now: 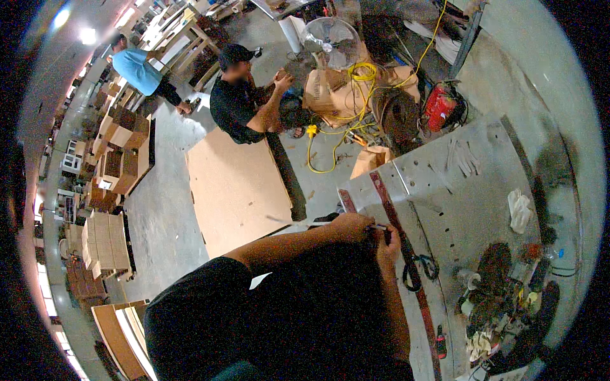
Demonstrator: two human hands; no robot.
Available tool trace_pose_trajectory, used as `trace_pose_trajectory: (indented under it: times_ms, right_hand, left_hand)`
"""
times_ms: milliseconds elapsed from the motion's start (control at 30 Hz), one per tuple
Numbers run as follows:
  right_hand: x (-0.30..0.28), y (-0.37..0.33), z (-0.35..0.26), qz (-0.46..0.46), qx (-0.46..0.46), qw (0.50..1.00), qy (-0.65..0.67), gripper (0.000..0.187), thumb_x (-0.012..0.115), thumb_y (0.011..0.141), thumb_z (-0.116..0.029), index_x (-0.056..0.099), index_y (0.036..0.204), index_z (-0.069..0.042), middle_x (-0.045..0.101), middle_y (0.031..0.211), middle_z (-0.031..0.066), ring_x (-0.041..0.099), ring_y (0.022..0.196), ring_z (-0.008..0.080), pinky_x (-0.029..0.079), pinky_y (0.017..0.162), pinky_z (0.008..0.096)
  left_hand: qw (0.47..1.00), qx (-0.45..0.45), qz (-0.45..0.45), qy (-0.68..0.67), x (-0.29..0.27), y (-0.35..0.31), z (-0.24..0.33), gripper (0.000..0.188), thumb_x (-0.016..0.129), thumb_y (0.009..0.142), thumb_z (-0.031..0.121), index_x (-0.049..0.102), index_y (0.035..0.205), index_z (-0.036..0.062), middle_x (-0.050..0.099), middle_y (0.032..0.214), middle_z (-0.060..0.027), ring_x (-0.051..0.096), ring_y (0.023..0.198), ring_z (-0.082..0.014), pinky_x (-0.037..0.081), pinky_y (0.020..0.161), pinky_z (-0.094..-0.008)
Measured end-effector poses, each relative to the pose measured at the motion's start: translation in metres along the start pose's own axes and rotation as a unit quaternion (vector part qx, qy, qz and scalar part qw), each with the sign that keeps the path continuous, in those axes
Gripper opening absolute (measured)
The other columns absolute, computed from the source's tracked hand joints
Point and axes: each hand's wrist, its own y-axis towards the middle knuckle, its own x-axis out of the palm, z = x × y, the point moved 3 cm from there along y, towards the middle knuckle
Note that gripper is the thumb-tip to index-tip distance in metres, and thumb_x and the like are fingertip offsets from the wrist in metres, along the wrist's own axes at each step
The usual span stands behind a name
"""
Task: The person uses scissors to trim thin strips of wood veneer on a metal workbench, aligning them and cutting them to size.
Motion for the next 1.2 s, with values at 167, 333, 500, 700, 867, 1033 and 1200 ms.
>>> trace_pose_trajectory:
  times_ms: [167, 333, 500, 700, 867, 1033, 1200]
  right_hand:
    - [-0.012, 0.002, -0.009, 0.066, 0.112, 0.986, 0.100, 0.036, 0.060, 0.099, -0.031, 0.061, 0.119, -0.001, 0.064, 0.114, 0.0105, 0.059, 0.107, 0.0230, 0.044, 0.096, 0.0344]
    - [-0.037, 0.004, -0.022, 0.099, 0.169, 0.930, 0.310, 0.037, 0.056, 0.099, -0.022, 0.057, 0.127, 0.001, 0.062, 0.118, 0.0117, 0.061, 0.105, 0.0222, 0.051, 0.090, 0.0358]
    - [-0.055, 0.013, 0.020, 0.145, 0.122, 0.968, 0.162, 0.039, 0.062, 0.094, -0.017, 0.054, 0.129, -0.001, 0.060, 0.115, 0.0122, 0.061, 0.098, 0.0212, 0.051, 0.086, 0.0348]
    - [-0.074, 0.023, -0.004, 0.154, 0.105, 0.972, 0.141, 0.026, 0.063, 0.092, -0.005, 0.058, 0.117, -0.002, 0.067, 0.094, 0.0063, 0.065, 0.081, 0.0184, 0.053, 0.073, 0.0316]
    - [-0.078, 0.021, 0.009, 0.167, 0.100, 0.981, 0.003, 0.023, 0.065, 0.091, -0.009, 0.062, 0.113, -0.004, 0.069, 0.096, 0.0085, 0.066, 0.084, 0.0199, 0.053, 0.075, 0.0355]
    - [-0.084, 0.041, -0.002, 0.166, 0.043, 0.976, -0.135, 0.026, 0.069, 0.088, -0.015, 0.063, 0.112, -0.006, 0.067, 0.099, 0.0120, 0.065, 0.092, 0.0300, 0.052, 0.082, 0.0407]
    - [-0.105, 0.067, -0.051, 0.186, -0.098, 0.898, -0.387, 0.030, 0.074, 0.081, -0.017, 0.066, 0.109, -0.010, 0.063, 0.112, 0.0114, 0.057, 0.109, 0.0330, 0.047, 0.093, 0.0433]
  left_hand:
    - [0.999, -0.006, -0.001, -0.043, -0.003, -0.003, -0.007, 0.039, 0.058, 0.092, 0.038, 0.057, 0.119, 0.0093, 0.067, 0.090, -0.0244, 0.066, 0.085, -0.0444, 0.052, 0.072, -0.0549]
    - [0.996, 0.003, 0.051, -0.071, -0.014, -0.003, 0.001, 0.037, 0.060, 0.090, 0.038, 0.060, 0.115, 0.0119, 0.068, 0.089, -0.0207, 0.067, 0.083, -0.0408, 0.053, 0.072, -0.0515]
    - [0.988, 0.019, 0.070, -0.133, -0.023, -0.005, -0.001, 0.037, 0.064, 0.091, 0.038, 0.063, 0.120, 0.0152, 0.070, 0.097, -0.0179, 0.069, 0.084, -0.0375, 0.054, 0.074, -0.0481]
    - [0.991, 0.016, 0.063, -0.120, -0.041, -0.001, 0.011, 0.038, 0.066, 0.090, 0.037, 0.064, 0.123, 0.0166, 0.071, 0.101, -0.0154, 0.069, 0.090, -0.0342, 0.054, 0.079, -0.0440]
    - [0.995, 0.004, 0.029, -0.101, -0.044, -0.001, 0.012, 0.041, 0.066, 0.091, 0.039, 0.064, 0.127, 0.0192, 0.071, 0.109, -0.0127, 0.069, 0.099, -0.0315, 0.053, 0.084, -0.0406]
    - [0.991, 0.024, 0.098, -0.085, -0.046, 0.006, 0.003, 0.038, 0.068, 0.089, 0.035, 0.066, 0.123, 0.0178, 0.070, 0.108, -0.0140, 0.068, 0.098, -0.0339, 0.053, 0.083, -0.0432]
    - [0.994, 0.005, 0.084, -0.064, -0.045, 0.013, 0.003, 0.035, 0.068, 0.089, 0.033, 0.067, 0.121, 0.0203, 0.070, 0.108, -0.0137, 0.066, 0.100, -0.0351, 0.053, 0.083, -0.0442]
